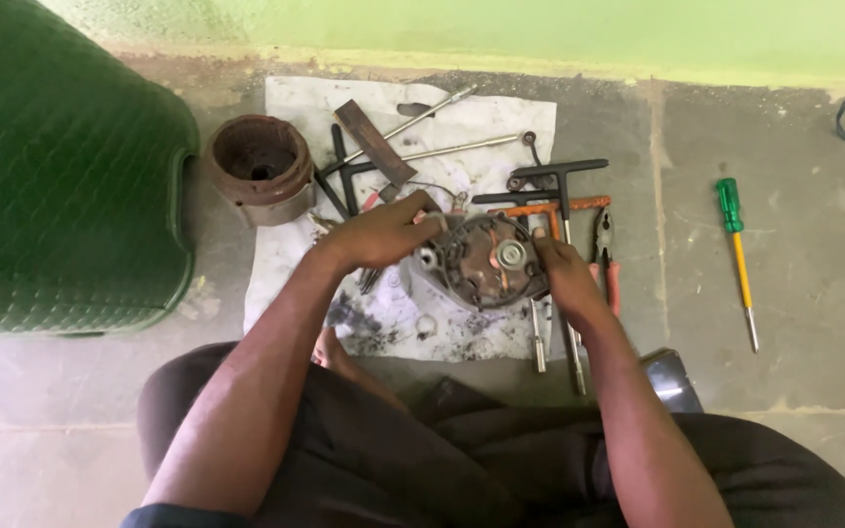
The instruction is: Disassemble and inspect a motor armature and housing using manual tools.
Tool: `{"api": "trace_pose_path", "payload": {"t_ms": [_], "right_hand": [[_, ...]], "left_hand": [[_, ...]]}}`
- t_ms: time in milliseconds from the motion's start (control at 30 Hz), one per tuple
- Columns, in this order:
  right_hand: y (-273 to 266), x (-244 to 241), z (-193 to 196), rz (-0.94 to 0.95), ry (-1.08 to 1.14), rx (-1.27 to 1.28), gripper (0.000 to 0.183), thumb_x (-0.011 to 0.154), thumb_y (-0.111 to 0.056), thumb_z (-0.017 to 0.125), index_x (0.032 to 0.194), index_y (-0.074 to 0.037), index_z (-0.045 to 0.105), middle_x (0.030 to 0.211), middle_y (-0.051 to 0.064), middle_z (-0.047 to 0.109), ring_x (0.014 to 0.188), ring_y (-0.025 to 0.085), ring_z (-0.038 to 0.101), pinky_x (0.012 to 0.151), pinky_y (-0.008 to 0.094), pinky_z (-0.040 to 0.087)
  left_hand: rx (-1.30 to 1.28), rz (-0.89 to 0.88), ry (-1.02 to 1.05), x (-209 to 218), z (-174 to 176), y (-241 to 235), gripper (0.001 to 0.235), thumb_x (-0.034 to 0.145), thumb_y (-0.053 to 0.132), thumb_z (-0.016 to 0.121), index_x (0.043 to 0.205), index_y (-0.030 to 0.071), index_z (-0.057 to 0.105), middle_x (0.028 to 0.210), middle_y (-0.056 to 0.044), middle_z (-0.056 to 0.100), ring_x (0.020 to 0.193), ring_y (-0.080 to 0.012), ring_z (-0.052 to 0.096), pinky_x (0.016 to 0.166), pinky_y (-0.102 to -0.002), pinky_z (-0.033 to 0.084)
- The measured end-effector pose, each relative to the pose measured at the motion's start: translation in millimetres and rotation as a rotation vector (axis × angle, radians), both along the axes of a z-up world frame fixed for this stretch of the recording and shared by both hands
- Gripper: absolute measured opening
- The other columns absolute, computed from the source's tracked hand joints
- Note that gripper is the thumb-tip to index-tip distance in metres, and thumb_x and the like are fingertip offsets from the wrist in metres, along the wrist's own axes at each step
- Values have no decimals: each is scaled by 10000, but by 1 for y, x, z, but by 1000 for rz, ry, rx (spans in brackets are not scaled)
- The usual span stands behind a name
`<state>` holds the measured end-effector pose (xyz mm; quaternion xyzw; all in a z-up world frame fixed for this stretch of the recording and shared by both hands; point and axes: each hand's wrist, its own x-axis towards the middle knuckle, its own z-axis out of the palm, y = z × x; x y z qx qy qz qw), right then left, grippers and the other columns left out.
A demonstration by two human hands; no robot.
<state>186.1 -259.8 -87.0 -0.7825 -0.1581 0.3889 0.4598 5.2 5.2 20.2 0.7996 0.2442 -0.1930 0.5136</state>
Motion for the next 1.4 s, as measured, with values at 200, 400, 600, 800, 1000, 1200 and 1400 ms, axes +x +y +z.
{"api": "trace_pose_path", "payload": {"t_ms": [200,400,600,800,1000,1200,1400], "right_hand": [[5,-14,36,2,-139,-148,579,1035,-484,486,1258,12,686,1137,179,761,1069,275,680,964,341,458],[1,-30,121,313,-732,-450,503,947,-432,588,1344,-127,636,1182,184,721,1078,387,675,889,492,521],[-41,-57,183,457,-781,-468,491,925,-409,649,1348,-162,616,1042,113,742,964,323,716,787,454,563],[-72,-60,164,377,-883,-462,445,906,-399,685,1281,-160,674,996,78,765,877,300,736,754,430,570],[-60,-60,175,84,-957,44,333,958,-247,719,1235,-63,709,958,120,770,786,218,751,720,351,599],[-52,-73,154,-8,-503,574,357,1065,-294,621,1295,-26,673,1009,125,779,870,182,770,769,332,651],[-45,-108,176,72,150,762,822,970,-608,482,1556,-38,398,1585,195,463,1415,292,530,1072,480,512]], "left_hand": [[550,500,-464,-27,7,61,311,990,273,634,1177,41,724,1151,-189,761,1037,-302,730,932,-418,563],[602,1280,-301,-81,-69,146,703,869,299,847,1416,24,500,1411,-190,516,1237,-381,488,950,-572,412],[-298,1528,-542,-78,-50,112,796,761,154,772,1468,92,410,1398,-186,584,1180,-342,684,895,-520,627],[-300,1720,-531,-79,-73,121,623,720,36,705,1334,-5,605,1316,-198,688,1041,-297,730,779,-435,633],[-126,1545,-921,-86,-4,86,584,754,-6,724,1320,-79,601,1183,-184,726,1001,-281,754,843,-357,647],[-187,960,-838,-86,84,-12,537,806,155,695,1304,-47,676,1137,-192,748,1078,-283,732,958,-368,622],[-641,687,-680,-57,70,-97,581,741,181,767,1267,-53,688,1101,-216,767,1010,-320,755,997,-455,606]]}}
